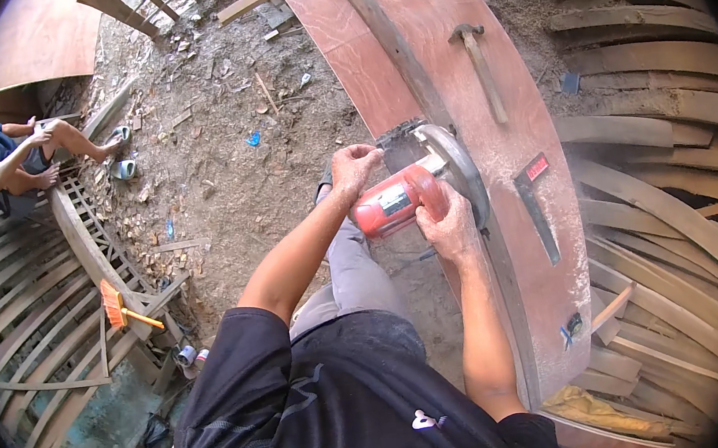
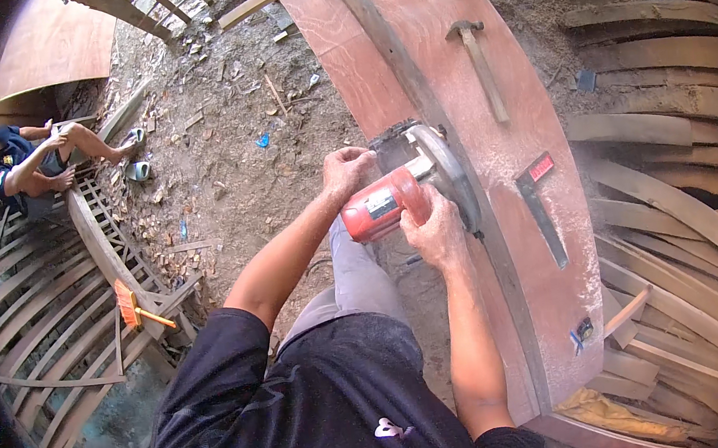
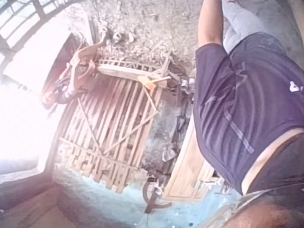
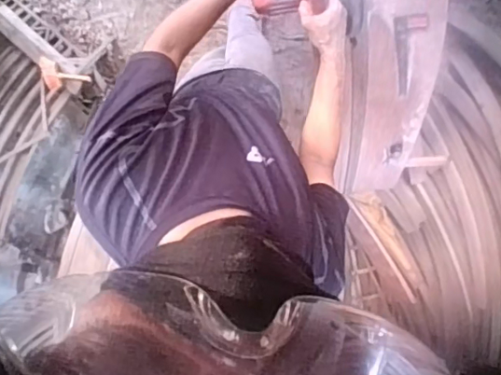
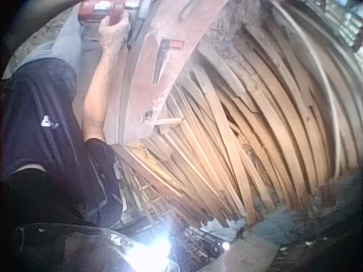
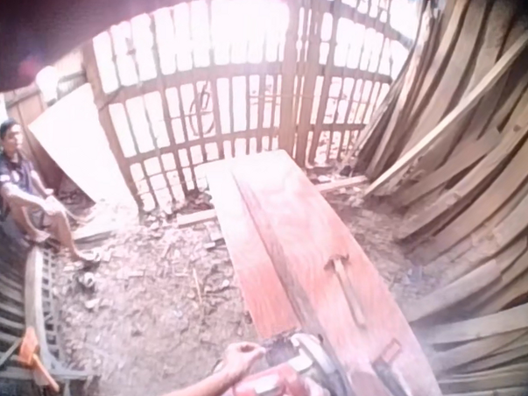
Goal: The person aligns a wooden strip on a plywood board, secures it with a nail and hammer, and measures with a ruler. The person then cuts along the board using a circular saw, sets the saw down, and brushes sawdust off their clothes.
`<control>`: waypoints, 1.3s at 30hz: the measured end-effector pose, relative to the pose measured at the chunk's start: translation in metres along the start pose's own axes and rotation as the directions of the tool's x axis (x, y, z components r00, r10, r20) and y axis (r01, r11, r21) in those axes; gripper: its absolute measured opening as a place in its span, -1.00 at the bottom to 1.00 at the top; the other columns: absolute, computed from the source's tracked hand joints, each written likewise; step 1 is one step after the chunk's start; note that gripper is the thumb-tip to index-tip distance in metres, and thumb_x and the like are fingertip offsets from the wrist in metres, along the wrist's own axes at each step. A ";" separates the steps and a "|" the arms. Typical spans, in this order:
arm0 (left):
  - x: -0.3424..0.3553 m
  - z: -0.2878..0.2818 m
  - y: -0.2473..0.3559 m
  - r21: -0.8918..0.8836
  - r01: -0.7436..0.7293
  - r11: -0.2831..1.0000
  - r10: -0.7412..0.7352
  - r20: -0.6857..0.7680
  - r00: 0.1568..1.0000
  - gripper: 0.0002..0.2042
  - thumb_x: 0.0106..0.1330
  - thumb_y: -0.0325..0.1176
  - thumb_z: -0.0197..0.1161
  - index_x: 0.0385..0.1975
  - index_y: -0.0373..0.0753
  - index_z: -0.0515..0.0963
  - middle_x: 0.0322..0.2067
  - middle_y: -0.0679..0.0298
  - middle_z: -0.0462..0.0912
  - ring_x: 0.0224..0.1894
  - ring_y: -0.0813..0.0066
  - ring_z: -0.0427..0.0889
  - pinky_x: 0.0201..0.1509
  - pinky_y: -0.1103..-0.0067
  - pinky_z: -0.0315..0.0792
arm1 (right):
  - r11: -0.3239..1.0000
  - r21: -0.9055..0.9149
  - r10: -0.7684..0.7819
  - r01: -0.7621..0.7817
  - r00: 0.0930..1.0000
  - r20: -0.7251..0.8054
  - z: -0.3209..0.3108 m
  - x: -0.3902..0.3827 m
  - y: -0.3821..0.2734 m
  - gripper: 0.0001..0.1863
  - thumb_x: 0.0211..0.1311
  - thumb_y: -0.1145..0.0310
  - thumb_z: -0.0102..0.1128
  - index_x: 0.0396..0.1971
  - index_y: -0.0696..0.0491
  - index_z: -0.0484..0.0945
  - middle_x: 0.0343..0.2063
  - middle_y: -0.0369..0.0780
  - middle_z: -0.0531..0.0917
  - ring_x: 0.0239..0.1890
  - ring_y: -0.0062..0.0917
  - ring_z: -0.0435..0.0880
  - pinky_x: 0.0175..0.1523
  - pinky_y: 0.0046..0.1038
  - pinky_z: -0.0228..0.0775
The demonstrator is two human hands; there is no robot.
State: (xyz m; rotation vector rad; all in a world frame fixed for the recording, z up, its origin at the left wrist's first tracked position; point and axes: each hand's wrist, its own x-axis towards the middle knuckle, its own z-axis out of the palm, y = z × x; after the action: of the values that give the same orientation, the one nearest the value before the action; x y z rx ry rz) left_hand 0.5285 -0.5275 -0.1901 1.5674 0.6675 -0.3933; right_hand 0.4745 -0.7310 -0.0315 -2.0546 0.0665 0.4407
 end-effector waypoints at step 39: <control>0.149 -0.083 0.062 -0.061 -0.046 0.997 0.046 -0.002 0.999 -0.77 0.23 -0.30 0.52 -0.24 -0.34 0.79 -0.33 0.22 0.84 -0.31 0.54 0.78 -0.12 0.54 0.64 | 1.000 -0.004 0.005 -0.005 0.999 0.054 0.052 0.160 -0.072 -0.72 0.17 0.43 0.31 -0.13 0.20 0.59 -0.29 0.09 0.74 -0.10 0.01 0.79 0.01 -0.13 0.57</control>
State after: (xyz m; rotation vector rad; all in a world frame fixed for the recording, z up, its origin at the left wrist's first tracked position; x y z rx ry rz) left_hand 0.6698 -0.4194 -0.2233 1.5225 0.6370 -0.3355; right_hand 0.6253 -0.6283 -0.0480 -2.0454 0.0386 0.4997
